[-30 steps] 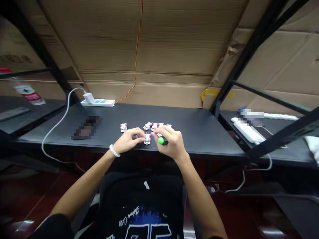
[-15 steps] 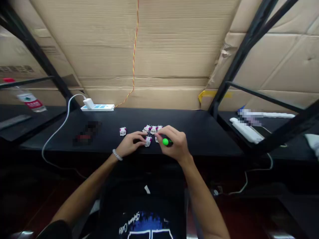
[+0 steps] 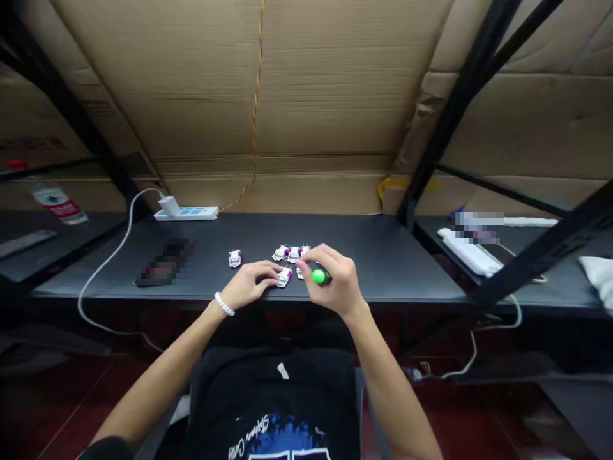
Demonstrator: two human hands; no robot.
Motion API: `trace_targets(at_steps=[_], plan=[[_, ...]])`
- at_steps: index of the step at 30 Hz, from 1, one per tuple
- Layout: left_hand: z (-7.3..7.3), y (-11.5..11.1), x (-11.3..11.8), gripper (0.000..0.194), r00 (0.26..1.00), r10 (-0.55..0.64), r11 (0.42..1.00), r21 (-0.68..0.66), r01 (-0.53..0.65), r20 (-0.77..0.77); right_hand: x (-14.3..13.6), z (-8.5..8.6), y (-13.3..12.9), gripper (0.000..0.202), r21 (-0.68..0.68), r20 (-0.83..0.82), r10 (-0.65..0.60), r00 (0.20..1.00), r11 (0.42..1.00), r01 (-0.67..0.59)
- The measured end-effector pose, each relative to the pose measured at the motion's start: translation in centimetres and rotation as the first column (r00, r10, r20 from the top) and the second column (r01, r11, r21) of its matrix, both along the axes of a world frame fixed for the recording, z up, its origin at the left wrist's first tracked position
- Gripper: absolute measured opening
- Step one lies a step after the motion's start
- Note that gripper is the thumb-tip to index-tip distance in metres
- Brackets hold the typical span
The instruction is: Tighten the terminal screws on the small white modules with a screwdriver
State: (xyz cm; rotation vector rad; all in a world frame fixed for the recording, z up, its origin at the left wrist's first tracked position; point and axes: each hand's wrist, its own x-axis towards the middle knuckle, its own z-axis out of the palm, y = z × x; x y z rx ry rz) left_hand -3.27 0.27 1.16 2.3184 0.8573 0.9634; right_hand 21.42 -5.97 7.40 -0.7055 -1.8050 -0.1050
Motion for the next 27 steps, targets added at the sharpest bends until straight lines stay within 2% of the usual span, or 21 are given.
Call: trace_targets(at_steps=[2,6,10,20,27], plan=[[0.1,0.0,-0.1,0.016,1.0,-0.014,1.0,0.012,0.014,-0.004,0.2,0.3,-0.3,0.006,-0.093,-0.039,0.015,0.999,0.996,-0.018],[0.0,0.3,-0.3,0.016,0.999,-0.034,0.999,0.025,0.034,-0.001,0.7,0.6,-0.6,0.024,-0.212,-0.109,0.084,0.99,0.972,-0.106],[-0.2,0.7,-0.6,0.018,0.999,-0.048,0.998,0.031,0.048,-0.01,0.9,0.5,-0.7,0.026,-0.239,-0.175,0.127,0.976,0.956,-0.168],[-0.3,0.5,-0.5,0.021,0.999,-0.015,0.994,0.106,0.02,-0.048,1.0,0.5,-0.8,0.025,-0.234,-0.164,0.145,0.976,0.955,-0.181],[-0.5,0.7,-0.5,0.02,0.999,-0.026,0.993,0.11,0.03,-0.04,1.1,0.2,-0.5,0.029,-0.291,-0.266,0.259,0.929,0.897,-0.333]])
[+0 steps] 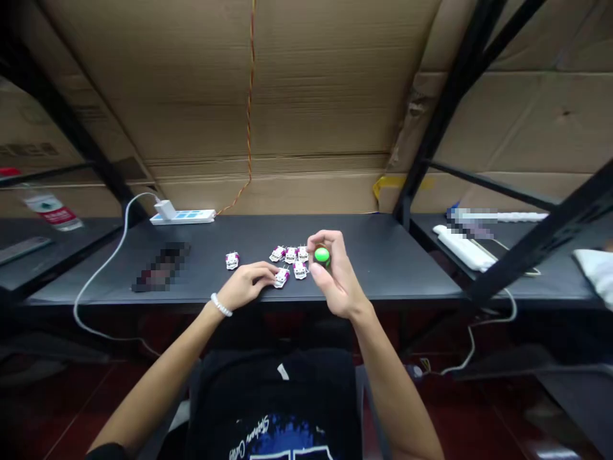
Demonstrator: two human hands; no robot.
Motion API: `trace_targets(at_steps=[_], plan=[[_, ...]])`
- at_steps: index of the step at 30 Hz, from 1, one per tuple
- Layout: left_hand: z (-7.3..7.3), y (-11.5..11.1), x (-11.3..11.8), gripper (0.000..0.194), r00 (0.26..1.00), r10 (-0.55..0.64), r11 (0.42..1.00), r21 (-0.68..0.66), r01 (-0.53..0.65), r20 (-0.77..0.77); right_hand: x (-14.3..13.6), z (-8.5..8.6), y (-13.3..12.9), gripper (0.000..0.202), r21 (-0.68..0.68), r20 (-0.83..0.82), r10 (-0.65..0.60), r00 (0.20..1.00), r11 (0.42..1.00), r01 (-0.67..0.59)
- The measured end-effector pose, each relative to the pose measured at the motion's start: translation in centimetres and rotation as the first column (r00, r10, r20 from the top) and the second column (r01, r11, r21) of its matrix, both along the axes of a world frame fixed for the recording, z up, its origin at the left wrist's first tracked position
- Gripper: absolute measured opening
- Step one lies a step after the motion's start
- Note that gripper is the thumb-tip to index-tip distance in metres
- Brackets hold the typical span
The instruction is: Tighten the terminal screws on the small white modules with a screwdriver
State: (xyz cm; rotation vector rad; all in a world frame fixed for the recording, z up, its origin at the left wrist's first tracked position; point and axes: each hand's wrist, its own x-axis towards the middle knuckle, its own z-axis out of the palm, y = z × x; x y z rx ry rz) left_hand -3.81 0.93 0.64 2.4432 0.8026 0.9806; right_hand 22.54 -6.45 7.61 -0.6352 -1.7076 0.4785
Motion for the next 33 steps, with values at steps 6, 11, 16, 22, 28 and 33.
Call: trace_targets(at_steps=[6,11,16,22,28,33], plan=[[-0.28,0.05,0.0,0.02,1.0,0.025,1.0,-0.013,-0.026,-0.004,-0.27,0.03,0.07,0.022,-0.037,-0.136,0.009,0.991,0.999,-0.014],[-0.35,-0.04,0.15,0.019,0.999,0.043,0.999,-0.006,-0.043,0.014,-0.31,0.0,-0.06,0.021,-0.077,-0.167,0.025,0.986,0.996,-0.039],[-0.17,-0.18,0.26,0.017,0.997,0.069,0.998,-0.011,-0.069,0.017,-0.2,-0.13,0.0,0.021,-0.078,-0.159,0.021,0.987,0.996,-0.034],[-0.02,-0.35,0.37,0.016,0.995,0.099,0.993,-0.061,-0.097,0.031,-0.19,-0.29,0.08,0.021,-0.082,-0.158,0.017,0.987,0.996,-0.031],[0.03,-0.42,0.39,0.016,0.993,0.115,0.989,-0.099,-0.111,0.034,-0.25,-0.26,0.02,0.02,-0.084,-0.164,0.012,0.986,0.996,-0.026],[0.0,-0.41,0.49,0.014,0.99,0.132,0.983,-0.139,-0.124,0.049,-0.12,-0.26,0.03,0.021,-0.085,-0.141,-0.003,0.99,0.996,-0.009]])
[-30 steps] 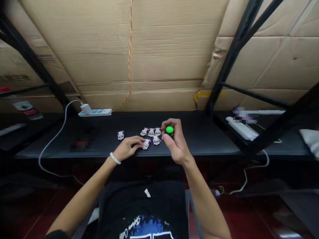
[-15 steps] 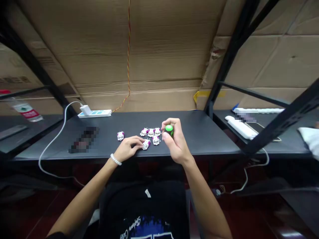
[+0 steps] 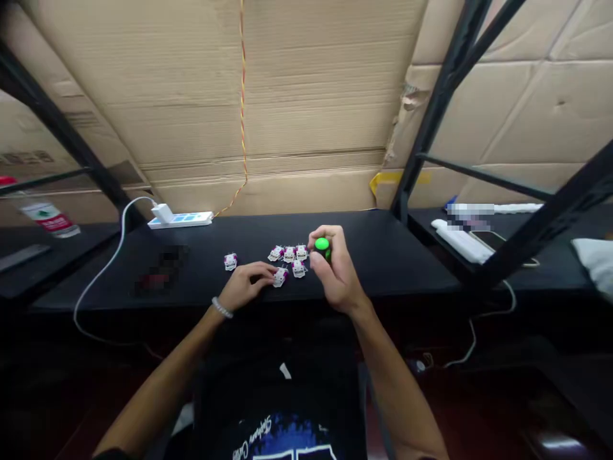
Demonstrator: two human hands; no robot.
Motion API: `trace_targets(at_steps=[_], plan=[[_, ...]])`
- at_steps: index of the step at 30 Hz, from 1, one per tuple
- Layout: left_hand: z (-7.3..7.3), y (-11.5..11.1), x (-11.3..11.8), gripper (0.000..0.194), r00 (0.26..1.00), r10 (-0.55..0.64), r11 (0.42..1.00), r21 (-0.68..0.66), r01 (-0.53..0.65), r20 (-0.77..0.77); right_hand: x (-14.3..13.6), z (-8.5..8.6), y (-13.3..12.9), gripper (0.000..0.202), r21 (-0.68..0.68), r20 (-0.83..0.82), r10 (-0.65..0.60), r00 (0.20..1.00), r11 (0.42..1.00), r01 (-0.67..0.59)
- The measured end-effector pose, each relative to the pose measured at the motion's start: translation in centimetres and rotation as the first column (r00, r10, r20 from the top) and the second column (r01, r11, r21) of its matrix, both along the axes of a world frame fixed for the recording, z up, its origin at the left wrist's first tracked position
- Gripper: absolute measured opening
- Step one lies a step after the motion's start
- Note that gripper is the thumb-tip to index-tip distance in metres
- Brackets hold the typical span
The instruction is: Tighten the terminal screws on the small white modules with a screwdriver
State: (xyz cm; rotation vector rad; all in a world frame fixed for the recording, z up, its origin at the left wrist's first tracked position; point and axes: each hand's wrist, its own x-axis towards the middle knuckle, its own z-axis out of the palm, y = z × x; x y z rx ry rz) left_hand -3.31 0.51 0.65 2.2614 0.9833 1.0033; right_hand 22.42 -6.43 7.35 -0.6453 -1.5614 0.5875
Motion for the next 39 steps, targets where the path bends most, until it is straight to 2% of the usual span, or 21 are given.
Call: trace_targets(at_steps=[8,15,22,29,34,39], plan=[[0.2,0.0,-0.1,0.013,1.0,-0.004,0.999,-0.053,0.006,0.031,0.0,0.0,0.0,0.021,-0.011,0.004,-0.017,1.0,1.0,0.017],[-0.1,0.1,-0.2,0.015,1.0,-0.021,1.0,0.015,0.021,-0.008,-0.1,0.1,0.0,0.02,-0.005,-0.01,-0.025,1.0,1.0,0.025],[-0.2,0.3,-0.6,0.02,0.993,-0.082,0.989,0.12,0.092,-0.084,-0.5,0.0,0.8,0.026,0.01,-0.196,0.171,0.966,0.985,-0.173],[-0.5,0.4,-0.7,0.02,0.972,-0.122,0.967,0.198,0.163,-0.2,-2.1,-0.8,2.6,0.033,0.034,-0.341,0.024,0.94,0.999,-0.013],[-0.7,0.5,-0.6,0.019,0.954,-0.11,0.961,0.217,0.174,-0.278,-4.4,-1.7,3.9,0.03,0.041,-0.373,0.063,0.926,0.998,-0.051],[-0.5,0.5,-0.5,0.017,0.955,-0.117,0.962,0.208,0.178,-0.272,-5.6,-2.9,4.6,0.035,0.026,-0.37,0.075,0.926,0.997,-0.07]])
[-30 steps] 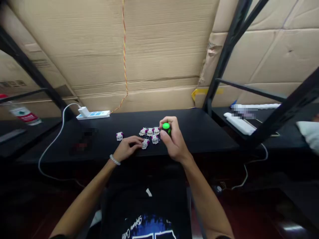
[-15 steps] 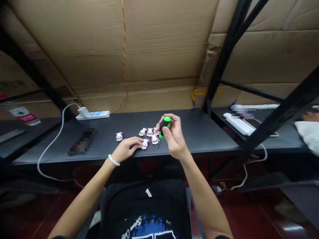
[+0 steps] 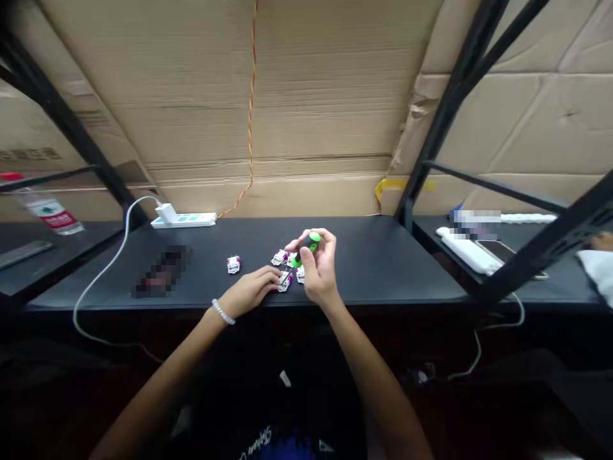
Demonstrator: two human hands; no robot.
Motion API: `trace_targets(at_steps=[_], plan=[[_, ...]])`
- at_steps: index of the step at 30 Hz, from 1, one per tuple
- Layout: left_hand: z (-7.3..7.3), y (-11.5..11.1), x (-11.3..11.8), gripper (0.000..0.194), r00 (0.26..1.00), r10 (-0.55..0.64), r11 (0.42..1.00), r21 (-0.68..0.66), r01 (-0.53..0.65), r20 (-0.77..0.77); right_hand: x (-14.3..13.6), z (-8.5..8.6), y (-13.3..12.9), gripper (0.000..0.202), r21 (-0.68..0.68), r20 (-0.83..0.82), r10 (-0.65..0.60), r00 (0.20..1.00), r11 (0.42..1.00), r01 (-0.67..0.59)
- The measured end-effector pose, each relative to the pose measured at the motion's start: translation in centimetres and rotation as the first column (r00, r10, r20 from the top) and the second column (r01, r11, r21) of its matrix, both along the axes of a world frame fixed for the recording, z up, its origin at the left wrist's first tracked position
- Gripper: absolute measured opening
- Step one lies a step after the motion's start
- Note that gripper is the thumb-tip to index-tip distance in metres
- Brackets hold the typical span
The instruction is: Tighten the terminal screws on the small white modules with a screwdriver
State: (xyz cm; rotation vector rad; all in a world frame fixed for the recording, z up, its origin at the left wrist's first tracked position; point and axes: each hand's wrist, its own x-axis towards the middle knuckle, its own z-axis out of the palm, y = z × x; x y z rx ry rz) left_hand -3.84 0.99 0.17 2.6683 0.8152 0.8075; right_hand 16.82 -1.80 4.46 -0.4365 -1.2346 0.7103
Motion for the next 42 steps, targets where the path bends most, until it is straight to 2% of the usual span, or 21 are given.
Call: trace_targets(at_steps=[9,17,25,30,34,42], plan=[[-0.1,-0.1,0.2,0.015,1.0,0.0,1.0,0.004,0.0,0.03,-0.4,-0.3,0.0,0.03,0.036,0.005,0.022,1.0,0.999,-0.022],[0.1,-0.4,0.3,0.016,1.0,0.005,1.0,-0.001,-0.005,0.022,-0.4,-0.6,0.1,0.03,0.025,0.041,-0.026,0.999,0.999,0.025],[0.1,-0.5,0.4,0.015,0.999,0.012,1.0,0.004,-0.013,0.032,-0.8,0.3,-0.6,0.028,0.056,0.054,-0.021,0.998,0.998,0.018],[0.0,-0.5,0.3,0.015,0.999,0.015,1.0,-0.005,-0.015,0.038,-1.3,0.9,-0.8,0.042,0.043,0.094,-0.079,0.992,0.996,0.076],[0.1,-0.6,0.2,0.013,0.998,0.022,0.998,-0.059,-0.018,0.065,-1.8,1.2,-0.2,0.047,0.042,0.132,-0.127,0.983,0.992,0.123],[0.4,-0.6,0.3,0.009,0.989,0.035,0.992,-0.122,-0.017,0.147,-1.7,2.3,0.5,0.037,0.039,0.358,-0.08,0.93,0.997,0.071]])
